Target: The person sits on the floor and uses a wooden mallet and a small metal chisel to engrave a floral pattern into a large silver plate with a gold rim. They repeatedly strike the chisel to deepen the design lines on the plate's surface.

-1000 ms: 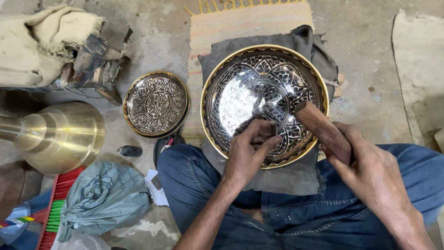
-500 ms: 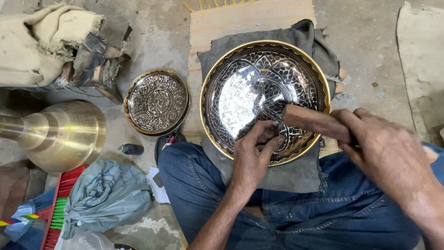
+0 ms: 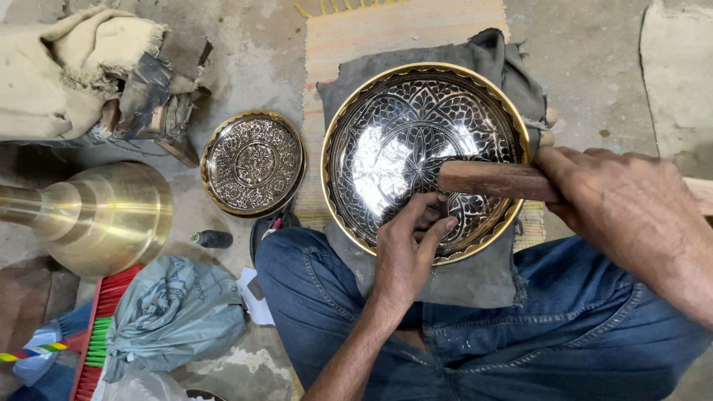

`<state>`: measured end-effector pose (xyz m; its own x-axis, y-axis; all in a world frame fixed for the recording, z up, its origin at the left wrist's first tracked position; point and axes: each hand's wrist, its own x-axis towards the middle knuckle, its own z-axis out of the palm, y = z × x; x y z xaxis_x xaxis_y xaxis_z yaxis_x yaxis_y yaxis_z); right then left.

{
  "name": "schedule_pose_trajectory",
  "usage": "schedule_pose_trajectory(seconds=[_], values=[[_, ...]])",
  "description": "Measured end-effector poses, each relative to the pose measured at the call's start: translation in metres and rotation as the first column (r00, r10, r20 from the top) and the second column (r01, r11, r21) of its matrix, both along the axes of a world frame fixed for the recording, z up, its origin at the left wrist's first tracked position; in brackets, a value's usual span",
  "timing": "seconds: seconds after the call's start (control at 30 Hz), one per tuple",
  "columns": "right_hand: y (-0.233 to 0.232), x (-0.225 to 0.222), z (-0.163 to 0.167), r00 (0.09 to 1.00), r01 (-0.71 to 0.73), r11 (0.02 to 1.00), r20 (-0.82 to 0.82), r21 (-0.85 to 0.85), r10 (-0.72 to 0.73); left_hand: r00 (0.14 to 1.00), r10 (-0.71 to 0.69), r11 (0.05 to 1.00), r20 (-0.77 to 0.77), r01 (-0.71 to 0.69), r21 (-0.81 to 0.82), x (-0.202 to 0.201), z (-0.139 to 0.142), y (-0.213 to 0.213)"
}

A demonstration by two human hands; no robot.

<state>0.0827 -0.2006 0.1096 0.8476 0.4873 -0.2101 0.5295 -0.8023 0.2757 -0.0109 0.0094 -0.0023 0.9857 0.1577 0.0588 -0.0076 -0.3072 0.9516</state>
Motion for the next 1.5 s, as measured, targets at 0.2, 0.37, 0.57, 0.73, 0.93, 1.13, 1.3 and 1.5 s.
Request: schedule_pose_trajectory(seconds=[0.2, 0.37, 0.57, 0.73, 0.93, 1.13, 1.3, 1.5], values=[[0.005, 0.008, 0.009, 0.984, 0.129, 0.991, -0.132, 0.041, -0.123, 1.000, 0.030, 0.999, -0.005, -0.029, 0.029, -0.001, 0.001, -0.001], [0.008, 0.004, 0.012, 0.988, 0.097, 0.994, -0.123, 0.047, -0.091, 1.000, 0.014, 1.000, 0.017, -0.014, 0.019, 0.001, 0.003, 0.001], [0.007, 0.004, 0.015, 0.998, -0.017, 0.992, -0.062, 0.124, 0.025, 1.000, 0.027, 0.999, 0.017, -0.027, 0.018, 0.001, 0.004, 0.000], [0.004, 0.005, 0.012, 0.986, 0.071, 0.996, -0.154, 0.055, -0.062, 1.000, -0.010, 0.999, 0.014, 0.009, 0.039, 0.001, 0.002, 0.001], [0.005, 0.003, 0.007, 0.963, 0.143, 0.990, -0.231, 0.008, -0.137, 1.000, 0.002, 0.999, -0.016, -0.002, 0.046, 0.001, 0.000, 0.000], [0.006, -0.001, 0.007, 0.979, 0.095, 0.994, -0.174, -0.061, -0.104, 1.000, -0.008, 0.998, 0.003, 0.008, 0.065, 0.001, 0.001, 0.001], [0.002, 0.001, 0.007, 0.994, 0.063, 0.986, -0.098, 0.155, -0.048, 0.999, 0.004, 1.000, 0.037, -0.005, 0.023, 0.000, 0.002, 0.001], [-0.003, -0.001, 0.001, 0.986, 0.097, 0.986, -0.149, 0.138, -0.077, 1.000, -0.009, 0.999, 0.018, 0.008, 0.049, 0.000, 0.004, 0.002]])
